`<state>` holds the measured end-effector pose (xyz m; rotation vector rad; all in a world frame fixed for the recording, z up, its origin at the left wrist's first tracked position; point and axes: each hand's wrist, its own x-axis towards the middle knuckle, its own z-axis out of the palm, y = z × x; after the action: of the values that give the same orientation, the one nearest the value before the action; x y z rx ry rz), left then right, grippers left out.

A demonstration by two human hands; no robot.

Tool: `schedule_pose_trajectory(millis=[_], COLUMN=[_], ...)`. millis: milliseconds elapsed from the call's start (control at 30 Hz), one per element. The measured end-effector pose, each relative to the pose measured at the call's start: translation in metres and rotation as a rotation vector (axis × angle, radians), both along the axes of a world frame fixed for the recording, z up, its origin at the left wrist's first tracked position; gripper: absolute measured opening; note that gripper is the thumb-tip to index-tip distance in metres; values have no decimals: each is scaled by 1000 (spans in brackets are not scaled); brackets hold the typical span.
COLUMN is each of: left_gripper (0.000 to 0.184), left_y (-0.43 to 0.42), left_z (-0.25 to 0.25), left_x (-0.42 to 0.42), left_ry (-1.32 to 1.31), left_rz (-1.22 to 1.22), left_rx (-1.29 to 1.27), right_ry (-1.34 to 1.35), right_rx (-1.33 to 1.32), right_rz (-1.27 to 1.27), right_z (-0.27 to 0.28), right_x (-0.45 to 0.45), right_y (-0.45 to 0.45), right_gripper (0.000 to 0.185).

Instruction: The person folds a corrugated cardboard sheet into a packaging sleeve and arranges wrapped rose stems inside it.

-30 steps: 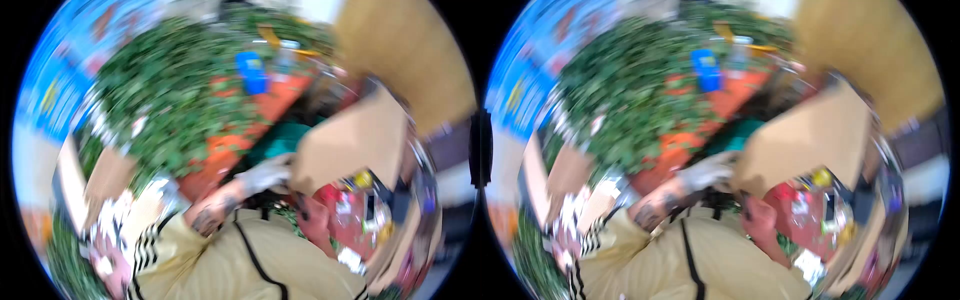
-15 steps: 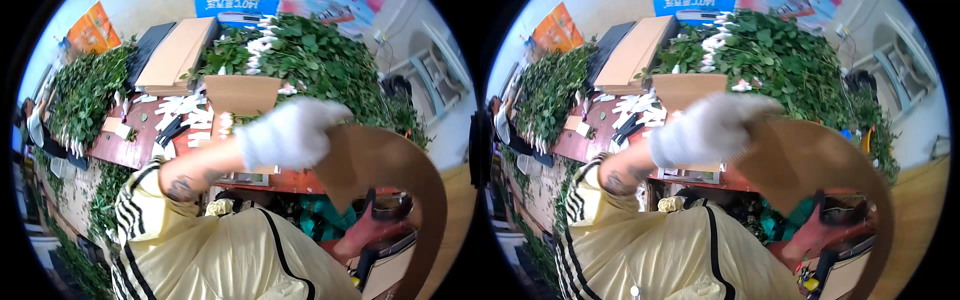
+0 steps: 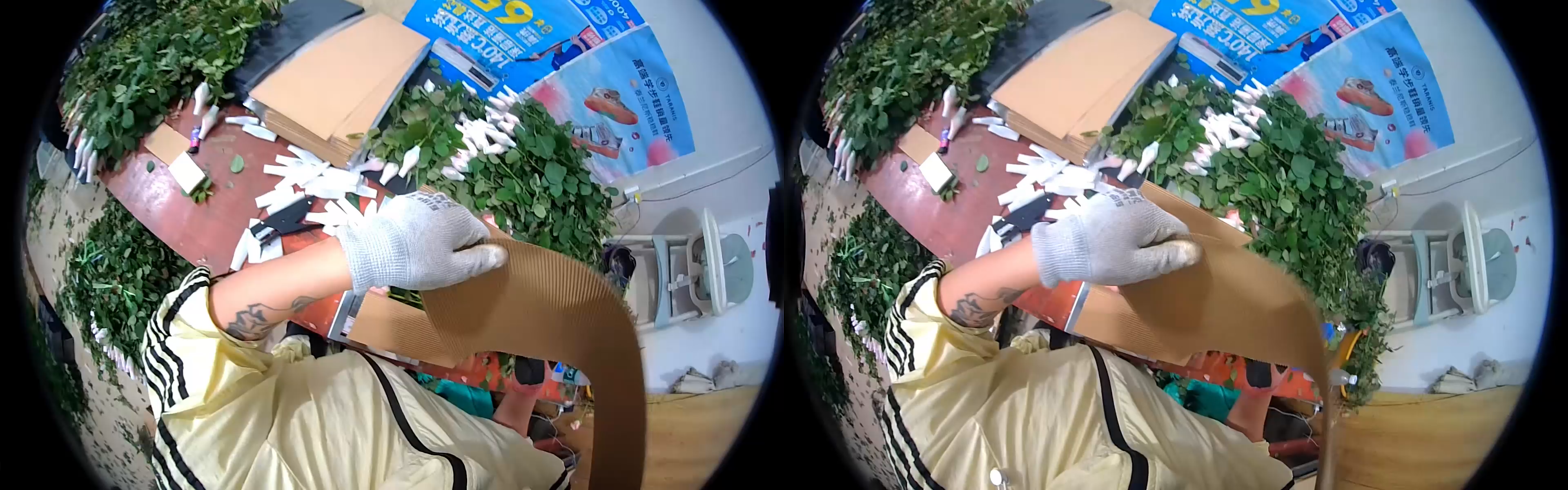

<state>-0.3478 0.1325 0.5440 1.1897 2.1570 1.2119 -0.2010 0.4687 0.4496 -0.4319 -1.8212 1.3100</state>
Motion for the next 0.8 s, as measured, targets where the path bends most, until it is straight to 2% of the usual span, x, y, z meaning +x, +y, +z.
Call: schedule_pose_trajectory(millis=[100,167,233,300,367,400,433,500,533,567,633,700,733,767,800], left_gripper=[40,41,42,43,44,47,47,47,50,50,52,46,42,39,39], left_y=[6,-3,-3,-4,7,13,20,31,37,38,34,37,36,34,29], left_z=[-27,-50,-86,-70,-47,-50,-54,-67,-81,-88,-108,-167,-170,-172,-169], left_x=[-10,-2,5,8,-1,-6,-13,-25,-31,-30,-28,-31,-26,-23,-22], left_ry=[-120,-180,17,8,-14,-132,-134,-148,-132,-132,-311,-257,-366,-472,-469], left_rz=[-15,33,221,219,98,115,108,145,199,196,329,281,273,264,256], left_rx=[27,17,328,234,-2,-29,-34,-115,-99,-99,-76,118,226,334,273], right_ry=[11,37,56,68,93,95,87,62,65,100,228,137,218,181,251], right_rx=[1,4,7,15,25,10,-47,-359,-345,141,13,34,-154,-23,-143], right_rz=[1,15,24,39,76,106,150,314,333,143,259,210,193,123,216], right_z=[5,6,13,25,39,45,49,48,48,58,48,35,19,4,-8], right_x=[-13,-17,-22,-33,-46,-55,-65,-88,-99,-112,-124,-129,-138,-142,-144], right_y=[5,11,17,20,25,26,29,45,37,-5,-6,8,17,26,30], right_gripper=[49,48,48,47,46,46,46,45,45,37,37,33,30,28,27])
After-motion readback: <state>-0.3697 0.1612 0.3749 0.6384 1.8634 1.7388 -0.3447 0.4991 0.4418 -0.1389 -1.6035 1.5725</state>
